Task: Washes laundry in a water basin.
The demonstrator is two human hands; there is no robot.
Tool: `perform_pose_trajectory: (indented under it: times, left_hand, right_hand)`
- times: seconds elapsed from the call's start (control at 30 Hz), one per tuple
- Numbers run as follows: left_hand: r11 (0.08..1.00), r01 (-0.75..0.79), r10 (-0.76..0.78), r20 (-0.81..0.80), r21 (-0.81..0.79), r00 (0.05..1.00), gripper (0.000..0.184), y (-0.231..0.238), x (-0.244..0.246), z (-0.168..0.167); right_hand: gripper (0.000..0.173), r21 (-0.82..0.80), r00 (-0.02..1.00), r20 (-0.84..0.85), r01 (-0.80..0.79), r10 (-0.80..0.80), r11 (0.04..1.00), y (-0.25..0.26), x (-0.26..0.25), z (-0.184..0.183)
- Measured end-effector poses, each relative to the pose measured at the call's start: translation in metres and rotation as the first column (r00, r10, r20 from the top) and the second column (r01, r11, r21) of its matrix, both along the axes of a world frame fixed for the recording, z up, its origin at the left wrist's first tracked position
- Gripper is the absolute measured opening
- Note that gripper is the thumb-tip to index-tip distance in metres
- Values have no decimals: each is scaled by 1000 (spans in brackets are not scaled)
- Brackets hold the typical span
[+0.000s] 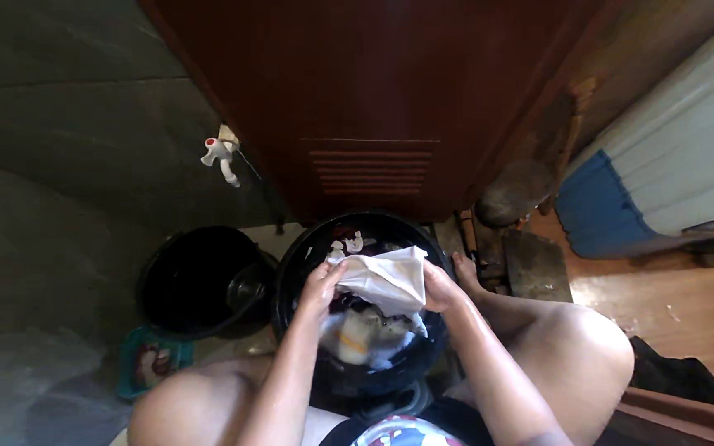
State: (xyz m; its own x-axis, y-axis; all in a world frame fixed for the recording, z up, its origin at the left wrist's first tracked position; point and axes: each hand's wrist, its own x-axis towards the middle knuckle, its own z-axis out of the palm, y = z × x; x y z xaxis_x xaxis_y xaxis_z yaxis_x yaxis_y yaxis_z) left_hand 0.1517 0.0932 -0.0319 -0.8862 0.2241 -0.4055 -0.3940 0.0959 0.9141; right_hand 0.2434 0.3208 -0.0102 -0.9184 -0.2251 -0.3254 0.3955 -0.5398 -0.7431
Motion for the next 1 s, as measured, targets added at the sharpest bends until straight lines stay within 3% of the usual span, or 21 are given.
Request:
perform_pose_trajectory:
  times: [0.13,0.2,0.27,0.37,0.43,0.47,0.5,0.53,0.63,0.73,0.8,0.87,0.9,0.93,0.97,1.0]
  left_hand:
    - [939,-107,52,-171,-326,984,40,-51,-15,4]
    - [901,-211,129,-231,-378,964,38,-69,-18,-6]
    - [894,-220,124,-256,-390,959,37,-74,-14,-13]
    - [893,24,-119,-186,-449,975,50,-61,7,-14]
    - [843,315,-385,-80,-436,919,50,-37,26,-18]
    - [831,388,-446,-61,-398,893,57,-22,37,-22]
    - [849,368,-430,-89,-379,899,59,-6,48,-27]
    - [890,272,-343,-146,-367,928,50,10,56,-31]
    - [932,-6,-73,-206,-361,976,38,34,50,-34]
    - [862,-14,-126,-241,-507,962,39,23,25,-23]
    - [779,-20,-175,-248,-627,953,44,9,12,-10]
    - [721,29,-164,-130,-692,978,45,-6,5,-7]
    - [745,107,-147,-7,-658,989,40,-12,7,-9]
    - [826,194,-144,135,-529,980,48,-15,13,-14]
    - [932,216,-142,255,-292,957,63,-13,22,-19]
    - [995,98,-94,345,4,934,75,-7,32,-23]
  right_hand:
    - [56,42,993,78,86,-89,995,4,0,-8]
    - [55,53,988,88,121,-125,991,-2,-3,-14]
    - [52,101,988,77,123,-131,987,-16,-7,-13]
    - [39,228,990,79,94,-115,969,-50,-15,-4]
    - [35,216,992,18,119,-125,969,-71,-20,4]
    - [33,197,988,-44,156,-150,968,-80,-22,11]
    - [30,192,976,-125,198,-176,961,-88,-22,20]
    - [29,208,960,-216,225,-179,952,-92,-22,33]
    - [28,405,875,-462,350,-141,845,-83,-16,84]
    - [25,497,813,-552,500,-187,709,-60,-13,111]
    - [30,484,806,-551,520,-216,704,-46,-16,105]
    - [34,450,822,-506,510,-261,733,-46,-18,88]
    - [35,437,836,-467,502,-289,746,-50,-17,77]
    - [35,439,856,-417,485,-307,756,-56,-15,67]
    - [34,451,874,-364,467,-320,761,-65,-14,58]
    - [33,469,888,-332,447,-317,762,-73,-13,49]
